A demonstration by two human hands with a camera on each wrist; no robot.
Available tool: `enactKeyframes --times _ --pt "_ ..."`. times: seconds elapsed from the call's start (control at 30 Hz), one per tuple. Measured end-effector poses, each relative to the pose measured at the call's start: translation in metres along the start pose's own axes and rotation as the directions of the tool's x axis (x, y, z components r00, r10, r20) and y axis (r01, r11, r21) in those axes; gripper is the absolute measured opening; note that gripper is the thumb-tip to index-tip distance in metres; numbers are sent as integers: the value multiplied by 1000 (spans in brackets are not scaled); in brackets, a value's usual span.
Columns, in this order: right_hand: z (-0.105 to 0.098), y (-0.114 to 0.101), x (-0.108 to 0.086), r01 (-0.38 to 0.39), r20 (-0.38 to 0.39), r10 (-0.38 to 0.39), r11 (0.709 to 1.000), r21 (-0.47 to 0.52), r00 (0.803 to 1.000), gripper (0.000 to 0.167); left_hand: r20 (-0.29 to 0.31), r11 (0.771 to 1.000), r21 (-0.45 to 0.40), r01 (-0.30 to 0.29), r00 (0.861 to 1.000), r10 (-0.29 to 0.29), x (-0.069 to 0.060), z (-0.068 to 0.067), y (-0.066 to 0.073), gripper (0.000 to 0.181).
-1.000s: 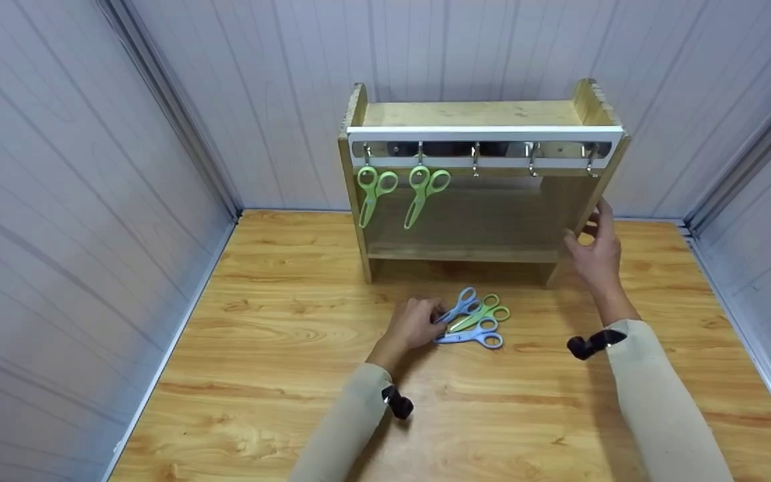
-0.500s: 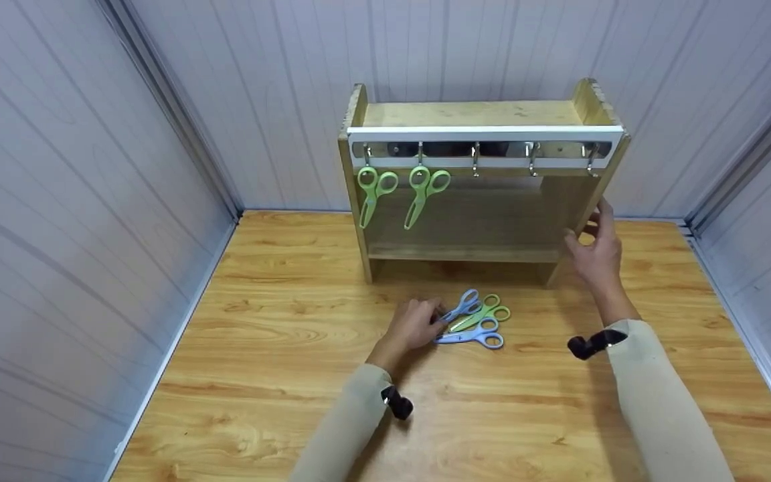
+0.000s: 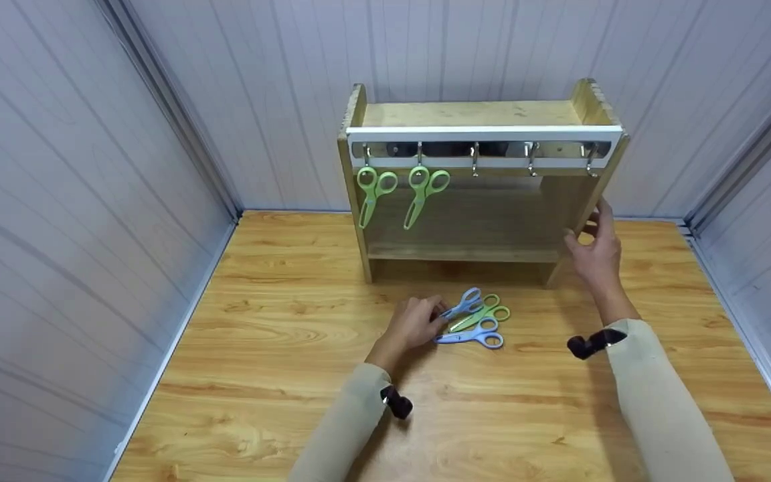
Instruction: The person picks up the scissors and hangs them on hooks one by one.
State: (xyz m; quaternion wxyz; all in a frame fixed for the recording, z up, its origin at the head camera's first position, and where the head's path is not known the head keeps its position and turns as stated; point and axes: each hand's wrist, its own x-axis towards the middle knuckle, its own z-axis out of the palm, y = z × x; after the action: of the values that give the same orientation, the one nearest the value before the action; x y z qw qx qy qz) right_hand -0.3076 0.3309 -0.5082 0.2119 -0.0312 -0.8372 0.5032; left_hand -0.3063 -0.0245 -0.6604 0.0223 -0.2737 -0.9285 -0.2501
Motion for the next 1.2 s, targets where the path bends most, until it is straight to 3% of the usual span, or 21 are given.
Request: enactKeyframes --times 0.13,0.17,0.23,0.37,0.4,0.5,0.63,0.7,0.87,0.93,1.2 --pt "0 0 1 -3 7 3 1000 10 1000 86 12 999 -51 18 1000 -17 -9 -31 26 18" --pt "-1 0 0 -2 8 2 1000 12 1000 86 3 999 -50 11 1000 -11 -8 -30 25 18" --pt "0 1 0 3 9 -3 1000 17 1000 85 19 998 -65 24 1000 -23 -12 -45 37 19" --pt "0 1 -1 22 8 -22 1000 13 1000 84 -2 997 -75 29 1000 -29 -14 -49 37 18" --pt "0 2 -1 27 5 -27 1000 9 1000 84 10 995 -88 45 999 -44 -17 -59 46 18" --pt "0 3 -2 34 3 -34 999 0 999 83 3 995 -85 48 999 -48 -17 -62 46 18" --pt "0 3 -1 33 5 -33 999 -3 999 83 -19 995 -99 9 1000 -11 -17 -62 44 19" --pt "0 4 -1 31 9 -31 1000 -1 999 84 -53 997 -78 -30 998 26 -13 -47 28 21" --pt "0 2 0 31 1 -31 999 9 1000 83 -80 996 -65 -54 996 49 -13 -47 24 19" --pt "1 1 0 33 -1 -33 999 12 999 82 -53 995 -93 -24 998 19 -17 -63 40 17" --pt "1 3 0 33 11 -33 999 3 999 83 -36 995 -90 36 999 -40 -18 -75 53 18"
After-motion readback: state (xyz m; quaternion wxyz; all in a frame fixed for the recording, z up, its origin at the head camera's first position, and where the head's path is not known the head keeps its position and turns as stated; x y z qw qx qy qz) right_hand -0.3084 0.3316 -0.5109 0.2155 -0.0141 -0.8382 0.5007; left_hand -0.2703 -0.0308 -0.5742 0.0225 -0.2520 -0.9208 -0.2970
